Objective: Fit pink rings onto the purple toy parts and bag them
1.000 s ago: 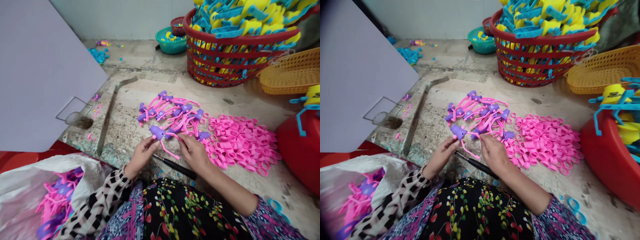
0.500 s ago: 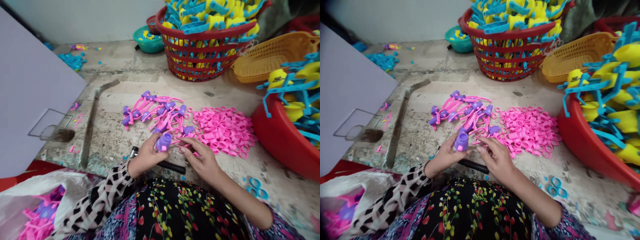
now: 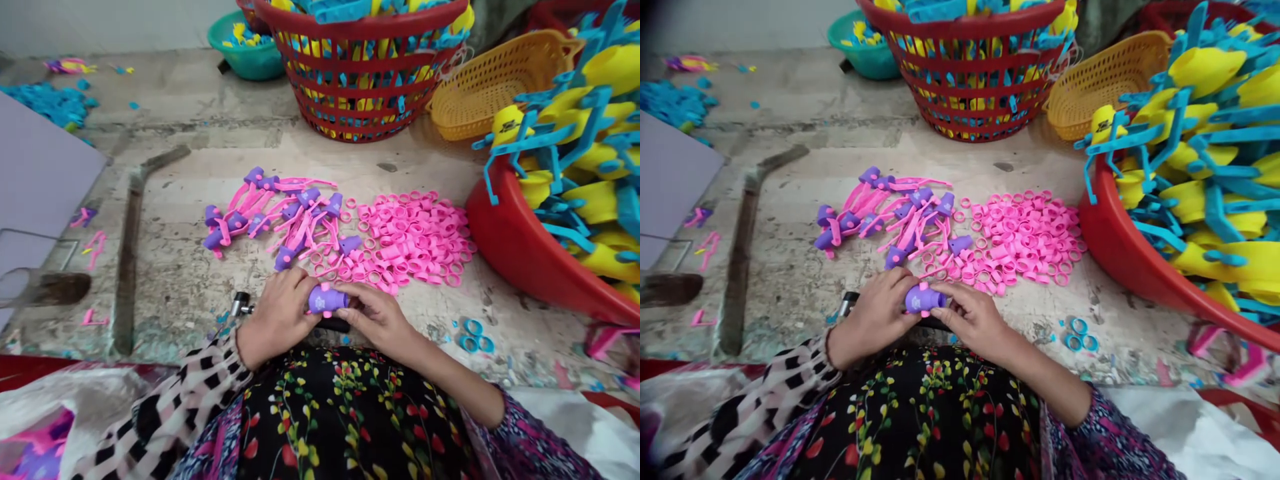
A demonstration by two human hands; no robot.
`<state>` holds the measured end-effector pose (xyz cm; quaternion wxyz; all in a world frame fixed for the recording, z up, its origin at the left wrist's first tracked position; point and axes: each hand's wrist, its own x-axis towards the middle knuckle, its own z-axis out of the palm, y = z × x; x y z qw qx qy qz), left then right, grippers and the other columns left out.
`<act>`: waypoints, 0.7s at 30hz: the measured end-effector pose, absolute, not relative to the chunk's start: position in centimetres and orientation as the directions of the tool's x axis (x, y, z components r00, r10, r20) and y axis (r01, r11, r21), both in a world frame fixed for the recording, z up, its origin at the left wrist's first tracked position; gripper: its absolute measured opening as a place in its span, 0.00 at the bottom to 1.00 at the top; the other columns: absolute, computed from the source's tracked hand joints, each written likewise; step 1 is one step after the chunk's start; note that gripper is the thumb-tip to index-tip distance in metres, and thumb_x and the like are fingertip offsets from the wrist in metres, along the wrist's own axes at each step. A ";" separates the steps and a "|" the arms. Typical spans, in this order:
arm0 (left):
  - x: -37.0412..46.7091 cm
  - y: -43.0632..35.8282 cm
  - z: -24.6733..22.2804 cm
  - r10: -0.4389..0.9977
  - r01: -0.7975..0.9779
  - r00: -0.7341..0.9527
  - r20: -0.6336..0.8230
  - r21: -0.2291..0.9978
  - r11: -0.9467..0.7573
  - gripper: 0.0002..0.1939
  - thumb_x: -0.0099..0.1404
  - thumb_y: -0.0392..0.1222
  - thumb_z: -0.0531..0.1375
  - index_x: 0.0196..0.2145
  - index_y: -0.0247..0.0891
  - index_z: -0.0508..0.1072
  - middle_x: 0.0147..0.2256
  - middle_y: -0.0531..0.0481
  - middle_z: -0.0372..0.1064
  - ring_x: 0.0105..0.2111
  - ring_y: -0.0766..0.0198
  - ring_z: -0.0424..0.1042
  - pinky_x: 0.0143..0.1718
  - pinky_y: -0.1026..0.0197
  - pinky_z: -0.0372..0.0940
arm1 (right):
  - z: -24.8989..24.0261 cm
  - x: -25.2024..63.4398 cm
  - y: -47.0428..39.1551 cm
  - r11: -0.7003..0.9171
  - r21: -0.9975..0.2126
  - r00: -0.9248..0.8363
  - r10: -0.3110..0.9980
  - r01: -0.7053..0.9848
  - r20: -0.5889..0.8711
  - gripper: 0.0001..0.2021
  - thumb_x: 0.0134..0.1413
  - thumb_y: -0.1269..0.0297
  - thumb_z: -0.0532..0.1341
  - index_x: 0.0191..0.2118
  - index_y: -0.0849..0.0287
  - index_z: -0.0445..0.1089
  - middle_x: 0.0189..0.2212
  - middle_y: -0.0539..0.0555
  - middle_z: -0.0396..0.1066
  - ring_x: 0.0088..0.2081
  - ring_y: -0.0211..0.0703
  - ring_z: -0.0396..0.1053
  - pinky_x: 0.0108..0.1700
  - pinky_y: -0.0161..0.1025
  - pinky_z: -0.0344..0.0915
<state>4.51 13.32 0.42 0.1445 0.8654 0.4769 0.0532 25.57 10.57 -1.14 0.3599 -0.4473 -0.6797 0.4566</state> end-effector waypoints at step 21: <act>4.4 13.0 -0.6 0.848 0.823 0.519 -0.104 0.331 -0.462 0.17 0.56 0.45 0.62 0.43 0.37 0.72 0.40 0.45 0.70 0.40 0.52 0.70 0.42 0.50 0.64 | -3.3 31.4 11.3 0.145 -0.188 -0.118 0.983 0.971 0.143 0.15 0.62 0.59 0.54 0.40 0.61 0.75 0.30 0.57 0.71 0.34 0.47 0.69 0.34 0.40 0.62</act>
